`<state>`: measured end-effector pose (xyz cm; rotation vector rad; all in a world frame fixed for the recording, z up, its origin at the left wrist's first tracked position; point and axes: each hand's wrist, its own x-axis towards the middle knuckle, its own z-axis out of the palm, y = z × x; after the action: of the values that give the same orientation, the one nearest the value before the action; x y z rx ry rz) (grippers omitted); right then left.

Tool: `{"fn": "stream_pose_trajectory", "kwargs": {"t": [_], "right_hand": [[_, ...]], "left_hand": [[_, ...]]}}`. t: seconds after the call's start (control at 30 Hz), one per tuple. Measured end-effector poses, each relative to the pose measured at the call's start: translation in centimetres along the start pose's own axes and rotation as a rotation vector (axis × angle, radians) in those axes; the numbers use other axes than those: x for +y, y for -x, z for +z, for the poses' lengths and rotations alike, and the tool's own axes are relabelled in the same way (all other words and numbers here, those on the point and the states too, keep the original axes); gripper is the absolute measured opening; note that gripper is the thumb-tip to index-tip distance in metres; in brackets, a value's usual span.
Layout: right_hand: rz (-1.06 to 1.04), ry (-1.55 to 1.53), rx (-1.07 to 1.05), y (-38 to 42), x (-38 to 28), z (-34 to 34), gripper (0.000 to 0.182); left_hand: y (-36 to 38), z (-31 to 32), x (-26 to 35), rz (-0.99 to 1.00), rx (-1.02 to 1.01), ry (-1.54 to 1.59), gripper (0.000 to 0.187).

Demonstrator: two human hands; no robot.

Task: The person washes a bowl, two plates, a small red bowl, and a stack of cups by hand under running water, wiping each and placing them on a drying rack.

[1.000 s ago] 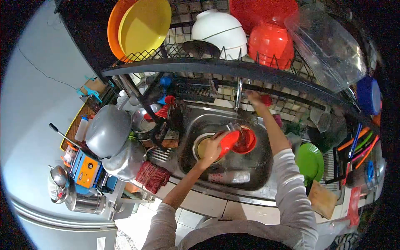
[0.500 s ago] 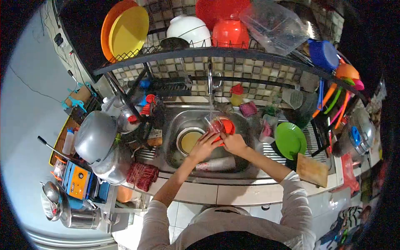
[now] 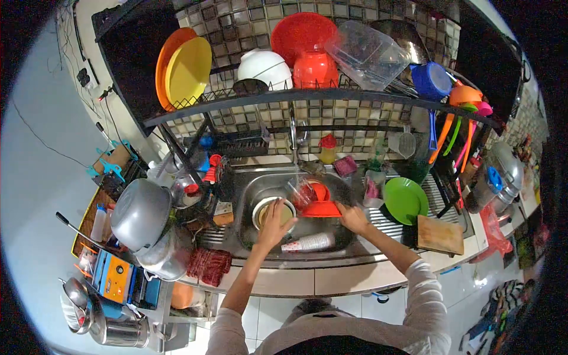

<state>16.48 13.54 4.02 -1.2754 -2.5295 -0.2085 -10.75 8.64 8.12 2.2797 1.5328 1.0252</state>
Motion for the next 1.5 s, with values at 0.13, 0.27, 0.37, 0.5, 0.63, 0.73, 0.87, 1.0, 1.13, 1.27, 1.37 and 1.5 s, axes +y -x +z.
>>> {"fn": "stream_pose_trajectory", "kwargs": {"t": [0.13, 0.27, 0.37, 0.5, 0.63, 0.73, 0.87, 1.0, 1.13, 1.27, 1.37, 1.5], "right_hand": [[-0.072, 0.190, -0.017, -1.1, -1.1, -3.7, 0.047], [-0.319, 0.304, 0.245, -5.2, -6.5, -16.3, 0.048], [-0.408, 0.416, 0.425, -8.3, -10.0, -25.5, 0.048], [-0.296, 0.314, 0.612, -13.5, -11.9, -35.1, 0.038], [0.096, 0.498, 0.466, -16.2, -13.5, -42.4, 0.036], [0.028, 0.678, 0.504, -19.6, -9.1, -42.1, 0.027], [0.158, 0.884, 0.295, -22.7, -5.4, -40.6, 0.028], [0.034, 0.856, 0.503, -27.5, 1.6, -38.7, 0.020], [-0.295, 0.768, 0.802, -30.0, 3.9, -39.9, 0.019], [0.109, 0.927, 0.668, -29.8, 2.4, -37.9, 0.028], [-0.024, 0.887, 0.570, -30.2, 3.9, -37.7, 0.022], [-0.030, 0.908, 0.548, -30.7, 3.8, -38.3, 0.024]], "left_hand": [[2.7, 2.1, -2.9, -0.193, 0.026, 0.028, 0.039], [4.6, 3.2, -4.2, -0.101, 0.067, 0.254, 0.022], [5.9, 3.4, -4.1, -0.059, 0.079, 0.273, 0.017], [7.4, 3.2, -3.4, -0.069, 0.078, 0.275, 0.018], [9.0, 2.6, -2.7, -0.104, 0.053, 0.276, 0.019], [10.7, 3.9, -3.9, -0.114, 0.067, 0.360, 0.021], [11.7, 3.4, -4.0, 0.003, 0.115, 0.228, 0.020], [12.5, 3.3, -3.5, -0.021, 0.206, 0.258, 0.019], [13.1, 3.2, -3.0, -0.118, 0.174, 0.299, 0.018], [13.3, 3.7, -2.9, -0.140, 0.176, 0.248, 0.018], [13.2, 4.0, -3.3, -0.066, 0.146, 0.257, 0.018], [13.3, 4.5, -3.3, -0.154, 0.094, 0.321, 0.018]]}}
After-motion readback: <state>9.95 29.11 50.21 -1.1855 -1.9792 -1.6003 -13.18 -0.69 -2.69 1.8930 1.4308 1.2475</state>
